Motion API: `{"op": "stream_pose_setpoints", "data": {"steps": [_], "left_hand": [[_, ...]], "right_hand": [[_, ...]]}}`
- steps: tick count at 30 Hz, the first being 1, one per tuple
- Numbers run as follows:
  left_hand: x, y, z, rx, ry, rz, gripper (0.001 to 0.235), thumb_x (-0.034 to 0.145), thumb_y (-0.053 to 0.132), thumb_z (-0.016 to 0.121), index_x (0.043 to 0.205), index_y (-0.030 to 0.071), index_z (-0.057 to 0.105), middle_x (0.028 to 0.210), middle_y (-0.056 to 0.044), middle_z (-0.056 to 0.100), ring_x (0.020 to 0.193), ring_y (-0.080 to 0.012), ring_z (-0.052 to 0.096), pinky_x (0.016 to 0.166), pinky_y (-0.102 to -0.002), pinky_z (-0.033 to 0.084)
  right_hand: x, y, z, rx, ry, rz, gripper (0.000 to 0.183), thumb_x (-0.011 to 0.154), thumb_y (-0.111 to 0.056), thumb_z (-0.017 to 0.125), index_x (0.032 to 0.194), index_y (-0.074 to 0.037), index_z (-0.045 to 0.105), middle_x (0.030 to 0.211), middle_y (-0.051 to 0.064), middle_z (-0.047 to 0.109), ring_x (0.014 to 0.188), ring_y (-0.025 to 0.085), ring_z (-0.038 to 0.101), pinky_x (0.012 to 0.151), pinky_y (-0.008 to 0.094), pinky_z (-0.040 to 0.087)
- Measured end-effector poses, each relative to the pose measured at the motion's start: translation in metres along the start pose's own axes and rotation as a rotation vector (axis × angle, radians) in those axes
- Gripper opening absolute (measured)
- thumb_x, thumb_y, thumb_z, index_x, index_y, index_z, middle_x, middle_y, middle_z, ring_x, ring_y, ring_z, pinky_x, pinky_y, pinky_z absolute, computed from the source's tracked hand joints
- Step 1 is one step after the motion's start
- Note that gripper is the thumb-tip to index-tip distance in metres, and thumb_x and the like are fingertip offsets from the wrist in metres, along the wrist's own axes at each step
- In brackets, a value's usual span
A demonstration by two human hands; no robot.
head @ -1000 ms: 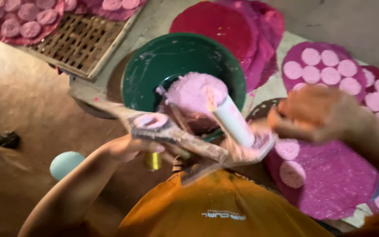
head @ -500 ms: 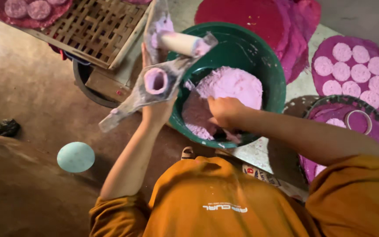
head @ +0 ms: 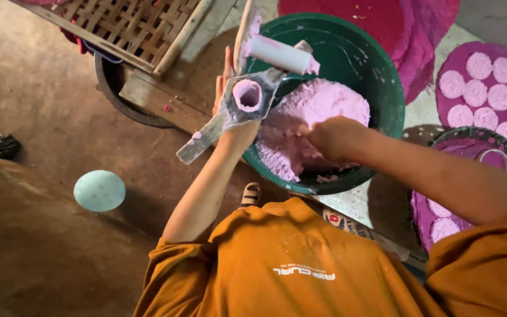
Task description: The person prepares pink cookies by pressing a circular mold into pink dough on a large flat surface, then placing the small discs onto another surface while frequently scraping pink paste from a tool into a green bucket.
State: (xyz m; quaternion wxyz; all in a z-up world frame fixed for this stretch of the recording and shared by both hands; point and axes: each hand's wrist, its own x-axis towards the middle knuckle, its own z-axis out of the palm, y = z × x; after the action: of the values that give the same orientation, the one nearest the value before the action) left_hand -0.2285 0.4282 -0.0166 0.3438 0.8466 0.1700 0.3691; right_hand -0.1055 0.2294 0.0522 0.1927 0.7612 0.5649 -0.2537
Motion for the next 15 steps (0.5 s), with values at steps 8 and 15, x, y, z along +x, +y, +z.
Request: {"op": "stream_pose_setpoints", "data": {"steps": [8,15], "left_hand": [[0.0,0.007,-0.002,0.069,0.033,0.001,0.045,0.092,0.033,0.081,0.129,0.013,0.065,0.168,-0.01,0.031,0.122,-0.0325,0.06,0.102,-0.043,0.052],[0.017,0.04,-0.016,0.135,-0.207,-0.092,0.082,0.086,0.034,0.08,0.155,0.015,0.039,0.15,-0.013,0.053,0.116,-0.0356,0.064,0.09,-0.046,0.055]], "right_hand": [[-0.088,-0.004,0.005,0.312,-0.056,0.019,0.047,0.094,-0.021,0.051,0.14,-0.026,0.06,0.09,0.019,0.072,0.084,0.039,0.071,0.074,0.053,0.054],[-0.183,0.029,-0.03,0.612,0.023,0.417,0.041,0.098,-0.034,0.065,0.138,-0.031,0.071,0.06,0.016,0.067,0.05,0.024,0.053,0.053,0.039,0.047]]}}
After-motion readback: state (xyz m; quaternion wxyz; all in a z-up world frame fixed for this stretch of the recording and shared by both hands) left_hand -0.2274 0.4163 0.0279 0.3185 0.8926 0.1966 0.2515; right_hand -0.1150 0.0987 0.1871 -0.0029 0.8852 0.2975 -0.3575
